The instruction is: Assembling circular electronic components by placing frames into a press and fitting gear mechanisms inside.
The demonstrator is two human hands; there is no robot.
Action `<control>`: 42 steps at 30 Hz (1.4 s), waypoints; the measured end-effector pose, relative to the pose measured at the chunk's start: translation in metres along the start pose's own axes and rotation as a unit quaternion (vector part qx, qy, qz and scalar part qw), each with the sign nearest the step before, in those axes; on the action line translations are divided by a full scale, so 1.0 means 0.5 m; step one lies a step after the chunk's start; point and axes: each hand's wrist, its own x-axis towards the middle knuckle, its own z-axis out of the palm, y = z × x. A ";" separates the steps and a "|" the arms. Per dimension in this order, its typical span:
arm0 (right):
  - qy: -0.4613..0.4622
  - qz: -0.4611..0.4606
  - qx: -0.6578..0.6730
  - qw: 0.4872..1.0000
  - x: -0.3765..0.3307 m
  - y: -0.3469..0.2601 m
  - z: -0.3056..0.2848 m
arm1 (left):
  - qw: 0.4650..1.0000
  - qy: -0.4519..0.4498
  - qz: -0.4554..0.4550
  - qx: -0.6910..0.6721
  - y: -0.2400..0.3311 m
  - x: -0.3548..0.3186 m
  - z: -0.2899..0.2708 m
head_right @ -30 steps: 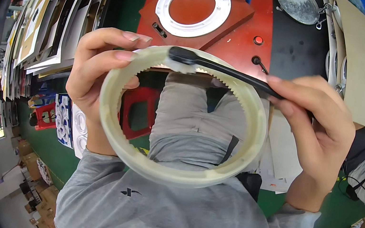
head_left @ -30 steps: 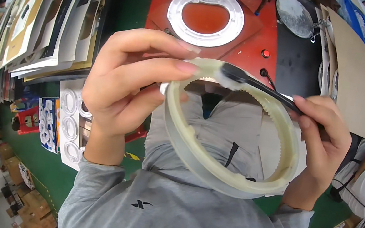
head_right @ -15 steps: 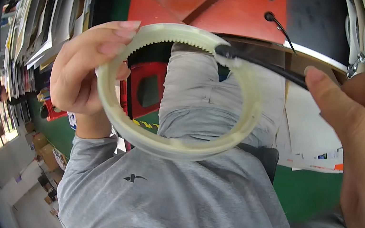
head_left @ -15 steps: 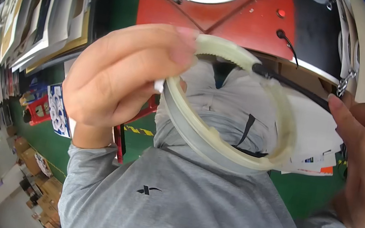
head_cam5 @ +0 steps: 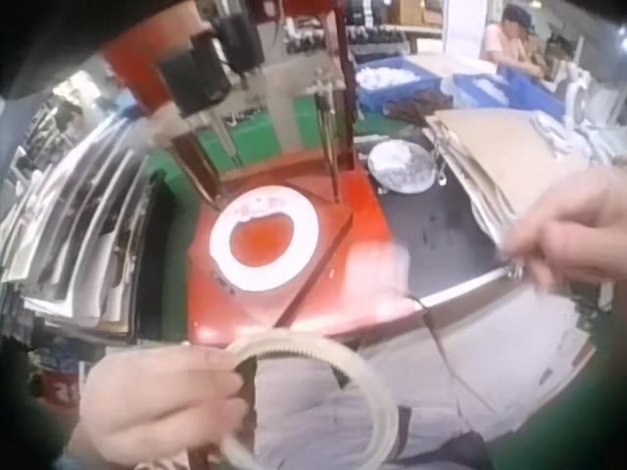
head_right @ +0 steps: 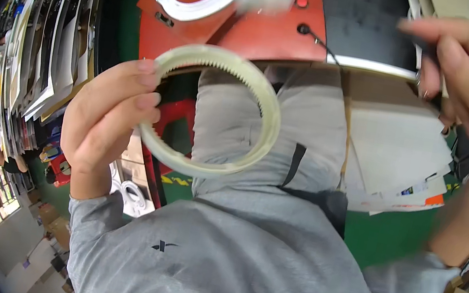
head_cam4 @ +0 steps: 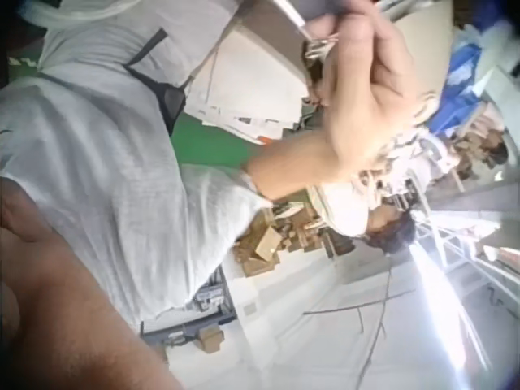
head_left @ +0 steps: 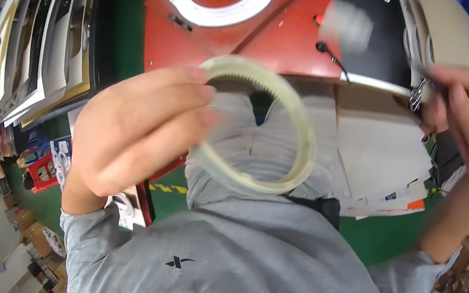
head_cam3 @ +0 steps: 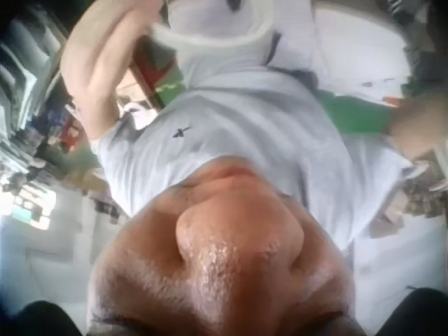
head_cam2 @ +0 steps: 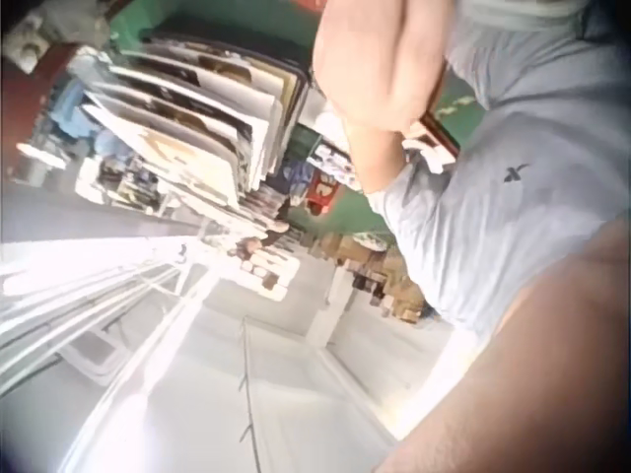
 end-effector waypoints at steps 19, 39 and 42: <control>0.450 -0.173 -0.344 0.806 0.227 0.215 0.195 | 0.898 0.148 -0.370 -0.187 -0.048 -0.148 -0.006; 0.138 -0.329 -0.378 0.854 0.375 -0.038 0.391 | 0.749 0.374 -0.467 -0.284 -0.185 -0.031 0.147; 0.097 -0.301 -0.365 0.876 0.395 -0.035 0.365 | 0.803 0.353 -0.461 -0.134 -0.186 -0.039 0.152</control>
